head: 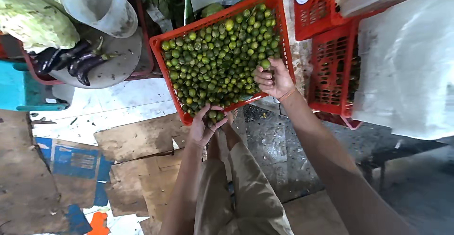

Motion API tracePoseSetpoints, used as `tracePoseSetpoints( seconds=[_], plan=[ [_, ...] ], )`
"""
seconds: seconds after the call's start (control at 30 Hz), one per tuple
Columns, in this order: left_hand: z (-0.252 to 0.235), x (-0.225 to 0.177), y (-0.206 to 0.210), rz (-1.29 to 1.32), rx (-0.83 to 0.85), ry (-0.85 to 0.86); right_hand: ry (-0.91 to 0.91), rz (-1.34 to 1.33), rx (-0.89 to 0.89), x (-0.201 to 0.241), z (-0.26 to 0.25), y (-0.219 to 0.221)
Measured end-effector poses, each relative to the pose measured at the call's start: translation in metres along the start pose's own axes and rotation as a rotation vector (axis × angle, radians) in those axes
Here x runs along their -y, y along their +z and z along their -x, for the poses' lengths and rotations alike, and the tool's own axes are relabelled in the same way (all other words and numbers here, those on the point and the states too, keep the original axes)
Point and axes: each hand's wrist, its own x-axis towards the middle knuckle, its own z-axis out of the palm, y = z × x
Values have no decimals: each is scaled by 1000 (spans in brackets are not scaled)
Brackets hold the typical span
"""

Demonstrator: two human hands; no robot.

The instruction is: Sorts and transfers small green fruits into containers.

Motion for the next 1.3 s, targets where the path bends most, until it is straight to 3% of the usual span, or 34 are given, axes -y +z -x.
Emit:
tracePoseSetpoints(
  seconds=[0.1,0.17,0.23,0.3,0.4,0.5,0.63,0.73,0.83,0.93,1.07,1.3],
  plan=[
    [-1,2,3,-12,19,12,2,34,14,1,5,5],
    [-4,4,6,-15,54,21,9,235,-80,2,12,24],
    [-5,4,14,27,74,15,-77,632,-109,-4,22,55],
    [-5,3,29,100,8,3,-169,1048,-28,-21,29,88],
    [-8,6,42,105,-31,65,-89,1598,42,-53,35,133],
    [-9,7,35,94,86,148,-239,1888,-11,-82,38,158],
    [-10,-5,36,168,1,112,-281,1783,-131,-50,18,158],
    [-4,-13,22,192,-17,71,-238,1753,-339,4,-52,118],
    [3,-19,7,209,-43,132,-253,1831,-296,23,-137,73],
    [9,-23,-13,214,-76,176,-232,2013,-265,2,-176,58],
    [15,-25,-31,260,-87,196,-341,2190,-371,-22,-161,28],
    [26,-34,-47,317,-59,241,-334,2203,-417,19,-101,-11]
  ],
)
